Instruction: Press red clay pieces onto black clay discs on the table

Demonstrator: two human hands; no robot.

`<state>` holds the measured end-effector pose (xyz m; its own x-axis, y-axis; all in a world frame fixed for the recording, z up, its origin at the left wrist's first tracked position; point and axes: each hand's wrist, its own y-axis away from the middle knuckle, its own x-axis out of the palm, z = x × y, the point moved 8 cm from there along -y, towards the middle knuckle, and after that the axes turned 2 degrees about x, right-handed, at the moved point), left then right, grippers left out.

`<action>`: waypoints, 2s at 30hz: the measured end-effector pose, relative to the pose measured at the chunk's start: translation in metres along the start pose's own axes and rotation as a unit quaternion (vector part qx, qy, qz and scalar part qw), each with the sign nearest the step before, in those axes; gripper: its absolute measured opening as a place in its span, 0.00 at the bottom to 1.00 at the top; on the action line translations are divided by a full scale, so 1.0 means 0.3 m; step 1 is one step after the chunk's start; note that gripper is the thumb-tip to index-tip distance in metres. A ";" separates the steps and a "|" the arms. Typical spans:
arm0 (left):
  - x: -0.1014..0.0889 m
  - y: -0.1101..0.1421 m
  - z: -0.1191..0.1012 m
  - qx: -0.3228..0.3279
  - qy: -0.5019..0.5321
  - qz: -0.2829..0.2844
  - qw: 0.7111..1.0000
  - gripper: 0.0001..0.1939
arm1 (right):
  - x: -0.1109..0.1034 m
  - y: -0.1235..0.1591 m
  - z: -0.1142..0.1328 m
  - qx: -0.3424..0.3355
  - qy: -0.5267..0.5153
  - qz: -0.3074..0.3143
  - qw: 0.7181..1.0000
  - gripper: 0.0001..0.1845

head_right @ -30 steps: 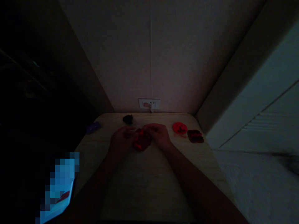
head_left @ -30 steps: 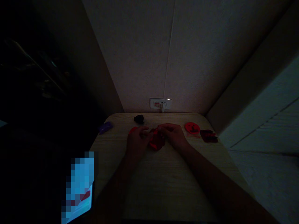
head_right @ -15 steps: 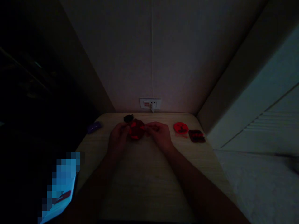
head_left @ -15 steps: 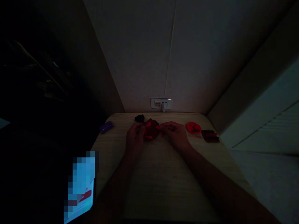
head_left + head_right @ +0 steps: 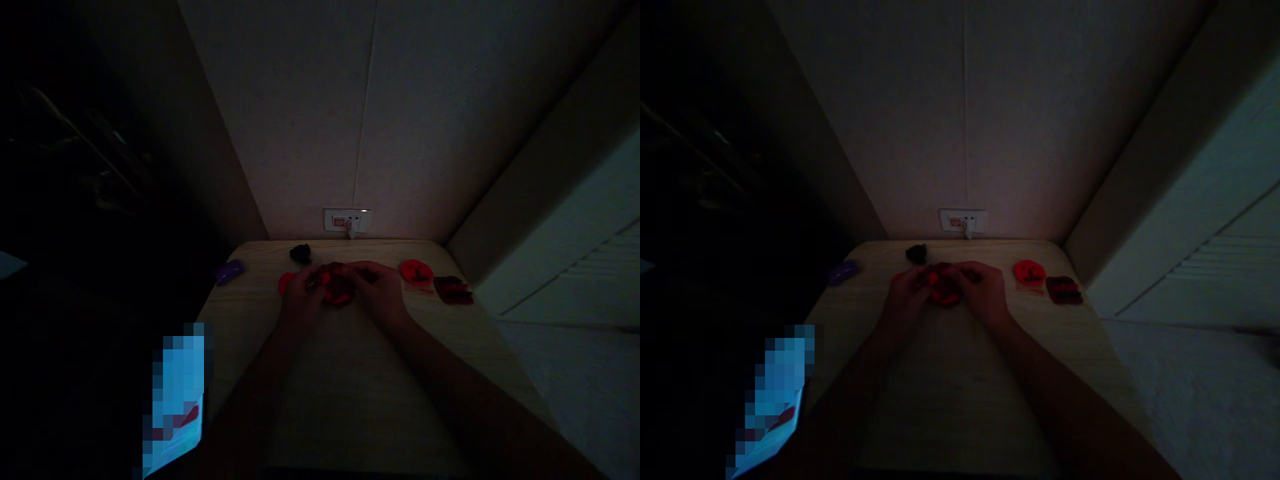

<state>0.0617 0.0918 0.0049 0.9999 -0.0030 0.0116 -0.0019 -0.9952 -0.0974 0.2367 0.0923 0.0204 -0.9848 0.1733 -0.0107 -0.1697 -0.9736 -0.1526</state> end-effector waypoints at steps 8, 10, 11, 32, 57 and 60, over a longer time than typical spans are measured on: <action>0.018 -0.002 0.031 -0.023 0.027 0.024 0.999 0.22 | 0.009 0.010 -0.014 -0.002 0.005 0.011 1.000 0.12; 0.027 -0.002 0.028 -0.020 0.033 0.039 0.998 0.20 | 0.007 0.012 -0.007 -0.028 0.041 0.006 0.999 0.11; 0.031 -0.002 0.031 -0.022 0.038 0.045 0.998 0.19 | 0.004 0.013 0.000 -0.044 0.062 0.001 0.997 0.10; 0.039 0.009 -0.008 -0.016 0.045 0.029 0.998 0.20 | 0.021 0.044 0.093 -0.184 0.147 0.012 0.972 0.03; 0.000 0.003 0.022 -0.038 0.008 -0.023 0.999 0.13 | 0.085 0.012 -0.080 0.075 -0.082 0.113 0.987 0.16; 0.009 0.006 0.028 -0.041 0.035 -0.016 0.998 0.13 | 0.075 0.012 -0.062 0.049 -0.052 0.107 0.992 0.15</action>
<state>0.0646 0.0909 -0.0036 0.9962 0.0240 0.0834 0.0252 -0.9996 -0.0139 0.2146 0.0955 0.0012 -0.9963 -0.0495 0.0701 0.0453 -0.9972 -0.0600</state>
